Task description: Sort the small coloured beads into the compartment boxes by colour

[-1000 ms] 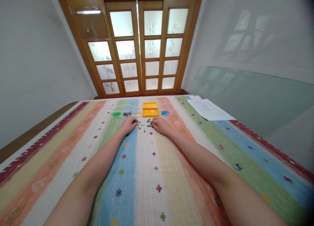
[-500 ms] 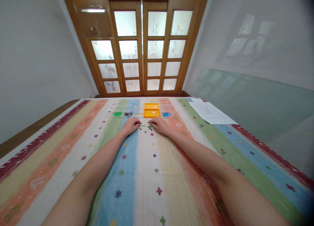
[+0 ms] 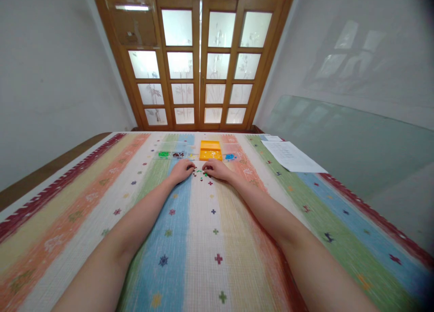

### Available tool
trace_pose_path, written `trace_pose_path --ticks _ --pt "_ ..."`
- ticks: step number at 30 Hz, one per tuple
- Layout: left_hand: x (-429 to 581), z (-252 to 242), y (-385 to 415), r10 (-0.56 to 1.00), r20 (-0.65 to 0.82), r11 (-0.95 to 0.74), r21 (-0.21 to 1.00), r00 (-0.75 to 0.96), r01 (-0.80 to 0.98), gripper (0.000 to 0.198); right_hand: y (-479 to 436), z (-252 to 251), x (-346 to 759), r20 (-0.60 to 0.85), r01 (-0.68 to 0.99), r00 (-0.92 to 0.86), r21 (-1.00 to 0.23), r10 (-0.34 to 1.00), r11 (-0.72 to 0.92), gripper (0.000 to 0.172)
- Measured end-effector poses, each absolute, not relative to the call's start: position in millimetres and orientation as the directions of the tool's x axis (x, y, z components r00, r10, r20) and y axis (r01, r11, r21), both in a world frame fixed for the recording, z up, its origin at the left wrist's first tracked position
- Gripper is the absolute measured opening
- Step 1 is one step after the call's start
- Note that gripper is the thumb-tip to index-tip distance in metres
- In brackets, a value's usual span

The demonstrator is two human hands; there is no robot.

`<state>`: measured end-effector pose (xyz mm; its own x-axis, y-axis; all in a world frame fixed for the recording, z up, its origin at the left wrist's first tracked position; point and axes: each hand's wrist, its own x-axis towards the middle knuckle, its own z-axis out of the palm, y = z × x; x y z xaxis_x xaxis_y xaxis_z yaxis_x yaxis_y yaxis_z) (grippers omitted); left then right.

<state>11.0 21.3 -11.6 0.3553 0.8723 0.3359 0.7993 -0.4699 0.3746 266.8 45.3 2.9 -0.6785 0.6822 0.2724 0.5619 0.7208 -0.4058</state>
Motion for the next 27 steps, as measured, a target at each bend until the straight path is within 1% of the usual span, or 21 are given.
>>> trace_pose_path --ticks 5,9,12,16,22,25,27 --pt "10.9 -11.7 21.2 0.870 0.344 -0.471 0.372 0.352 0.800 0.019 46.1 -6.7 266.1 0.341 0.513 -0.681 -0.410 0.648 0.754 0.008" --pt "10.4 -12.4 21.0 0.864 0.353 -0.482 0.370 0.360 0.794 0.020 41.3 -10.3 260.4 0.388 0.546 -0.638 -0.381 0.665 0.746 0.005" --pt "10.0 -12.9 21.1 0.860 0.359 -0.487 0.363 0.363 0.795 0.020 39.0 -10.2 258.3 0.399 0.548 -0.631 -0.378 0.666 0.746 0.005" --pt "10.0 -13.4 21.2 0.858 0.367 -0.489 0.371 0.360 0.789 0.020 38.6 -10.3 258.2 0.404 0.514 -0.652 -0.386 0.642 0.766 0.010" --pt "9.9 -13.5 21.4 0.864 0.361 -0.481 0.383 0.352 0.789 0.021 36.6 -11.6 255.1 0.423 0.552 -0.614 -0.373 0.666 0.746 0.002" --pt "9.3 -13.2 21.4 0.861 0.363 -0.485 0.370 0.357 0.793 0.022 34.7 -11.3 253.9 0.434 0.566 -0.576 -0.400 0.693 0.721 0.001" --pt "9.4 -12.5 20.4 0.860 0.360 -0.485 0.358 0.362 0.798 0.023 34.3 -11.3 253.7 0.439 0.563 -0.526 -0.462 0.728 0.685 0.003"
